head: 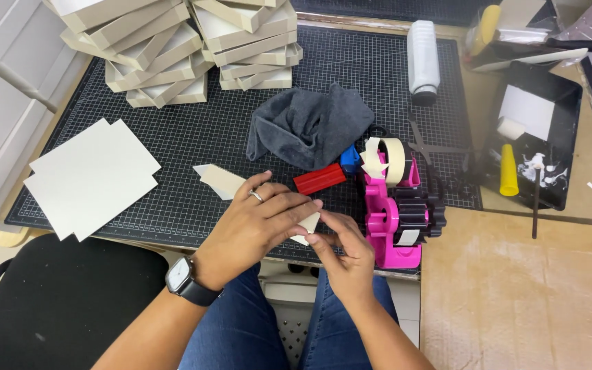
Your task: Assembling cardboard boxes by folding, creasing edges with a scraper, and applying tape.
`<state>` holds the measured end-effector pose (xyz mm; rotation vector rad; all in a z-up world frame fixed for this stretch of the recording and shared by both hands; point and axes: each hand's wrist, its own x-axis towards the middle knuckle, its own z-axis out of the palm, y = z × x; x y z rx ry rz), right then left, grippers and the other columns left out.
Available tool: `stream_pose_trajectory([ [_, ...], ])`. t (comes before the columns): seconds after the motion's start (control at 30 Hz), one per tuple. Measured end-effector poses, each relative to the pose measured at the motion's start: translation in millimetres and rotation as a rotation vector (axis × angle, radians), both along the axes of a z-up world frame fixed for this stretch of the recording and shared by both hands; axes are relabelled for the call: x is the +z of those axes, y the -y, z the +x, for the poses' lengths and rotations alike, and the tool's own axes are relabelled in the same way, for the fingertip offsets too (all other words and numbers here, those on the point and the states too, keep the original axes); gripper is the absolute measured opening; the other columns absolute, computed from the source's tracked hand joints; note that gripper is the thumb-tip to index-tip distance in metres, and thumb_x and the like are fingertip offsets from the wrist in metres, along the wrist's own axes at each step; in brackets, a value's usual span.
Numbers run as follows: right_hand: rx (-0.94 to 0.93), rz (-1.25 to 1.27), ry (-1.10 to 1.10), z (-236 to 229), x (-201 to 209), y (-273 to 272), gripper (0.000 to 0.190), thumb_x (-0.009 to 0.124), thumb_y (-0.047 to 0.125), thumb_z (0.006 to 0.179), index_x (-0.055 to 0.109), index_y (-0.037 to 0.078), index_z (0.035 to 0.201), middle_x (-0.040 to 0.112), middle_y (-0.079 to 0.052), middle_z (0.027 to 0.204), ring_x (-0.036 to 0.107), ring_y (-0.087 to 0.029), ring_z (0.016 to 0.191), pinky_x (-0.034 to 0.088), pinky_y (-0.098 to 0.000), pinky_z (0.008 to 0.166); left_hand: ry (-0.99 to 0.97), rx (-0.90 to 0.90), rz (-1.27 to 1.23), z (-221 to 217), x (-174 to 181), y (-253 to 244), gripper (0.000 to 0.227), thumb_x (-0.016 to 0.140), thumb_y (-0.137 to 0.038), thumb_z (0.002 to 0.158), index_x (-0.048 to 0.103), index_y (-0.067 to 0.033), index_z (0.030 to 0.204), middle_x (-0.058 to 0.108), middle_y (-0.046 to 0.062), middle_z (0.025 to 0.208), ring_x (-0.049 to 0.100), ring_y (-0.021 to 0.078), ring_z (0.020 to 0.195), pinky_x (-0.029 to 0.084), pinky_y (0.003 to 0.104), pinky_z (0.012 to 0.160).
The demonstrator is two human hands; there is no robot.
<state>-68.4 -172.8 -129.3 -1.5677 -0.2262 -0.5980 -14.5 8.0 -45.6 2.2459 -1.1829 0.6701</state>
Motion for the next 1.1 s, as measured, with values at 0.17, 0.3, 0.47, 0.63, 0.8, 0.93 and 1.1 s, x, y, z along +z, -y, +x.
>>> stream_pose_trajectory([
  [0.17, -0.01, 0.008, 0.0, -1.0, 2.2, -2.0, 0.037, 0.078, -0.005, 0.084, 0.069, -0.012, 0.119, 0.073, -0.024, 0.113, 0.069, -0.031, 0.112, 0.067, -0.0349, 0.074, -0.009, -0.003, -0.004, -0.6, 0.7, 0.7, 0.036, 0.066, -0.037, 0.096, 0.074, -0.0195, 0.125, 0.074, 0.001, 0.114, 0.064, 0.0241, 0.108, 0.037, 0.053, 0.116],
  [0.3, -0.012, -0.005, 0.003, -1.3, 5.5, -2.3, 0.038, 0.079, -0.003, 0.084, 0.069, -0.012, 0.12, 0.074, -0.024, 0.113, 0.07, -0.032, 0.11, 0.067, -0.0349, 0.075, -0.022, 0.001, -0.015, -1.9, 2.9, 1.6, 0.035, 0.066, -0.037, 0.095, 0.075, -0.0198, 0.124, 0.074, 0.001, 0.114, 0.064, 0.0239, 0.109, 0.035, 0.054, 0.117],
  [0.47, -0.018, -0.016, 0.012, -0.4, 2.1, -1.5, 0.038, 0.079, -0.001, 0.085, 0.069, -0.011, 0.12, 0.074, -0.024, 0.112, 0.07, -0.031, 0.109, 0.067, -0.0344, 0.074, -0.022, 0.006, -0.015, -1.9, 3.1, 1.5, 0.035, 0.066, -0.038, 0.095, 0.075, -0.0208, 0.124, 0.075, -0.001, 0.114, 0.064, 0.0231, 0.11, 0.035, 0.053, 0.117],
  [0.63, -0.023, -0.031, 0.011, -0.9, 5.4, -2.5, 0.038, 0.079, -0.001, 0.084, 0.069, -0.01, 0.12, 0.074, -0.024, 0.112, 0.071, -0.031, 0.107, 0.067, -0.0347, 0.074, -0.033, 0.0, -0.032, -2.5, 5.4, 1.2, 0.033, 0.068, -0.036, 0.094, 0.076, -0.0198, 0.121, 0.075, 0.0, 0.114, 0.064, 0.0236, 0.11, 0.034, 0.054, 0.118],
  [0.8, -0.021, -0.024, 0.025, -1.4, 8.1, -3.5, 0.038, 0.079, -0.002, 0.084, 0.069, -0.011, 0.119, 0.074, -0.024, 0.111, 0.07, -0.032, 0.108, 0.067, -0.0348, 0.073, -0.045, -0.007, -0.041, -2.6, 4.8, 1.1, 0.032, 0.068, -0.035, 0.094, 0.076, -0.0195, 0.12, 0.076, 0.001, 0.114, 0.065, 0.0238, 0.111, 0.033, 0.054, 0.118],
  [0.93, -0.02, -0.026, 0.029, -1.3, 8.4, -3.8, 0.037, 0.079, -0.001, 0.084, 0.07, -0.011, 0.119, 0.074, -0.024, 0.112, 0.071, -0.033, 0.108, 0.067, -0.0349, 0.072, -0.054, -0.014, -0.05, -2.9, 7.5, 0.9, 0.031, 0.068, -0.035, 0.094, 0.077, -0.0182, 0.119, 0.076, 0.002, 0.112, 0.065, 0.0244, 0.11, 0.033, 0.055, 0.118],
  [1.1, -0.012, -0.027, 0.026, -1.1, 9.5, -3.3, 0.037, 0.078, -0.002, 0.085, 0.069, -0.01, 0.12, 0.074, -0.024, 0.113, 0.07, -0.033, 0.108, 0.067, -0.0357, 0.073, -0.047, -0.013, -0.035, -1.7, 5.2, 0.0, 0.035, 0.069, -0.039, 0.093, 0.076, -0.0183, 0.12, 0.076, 0.002, 0.113, 0.065, 0.0244, 0.111, 0.032, 0.055, 0.119],
])
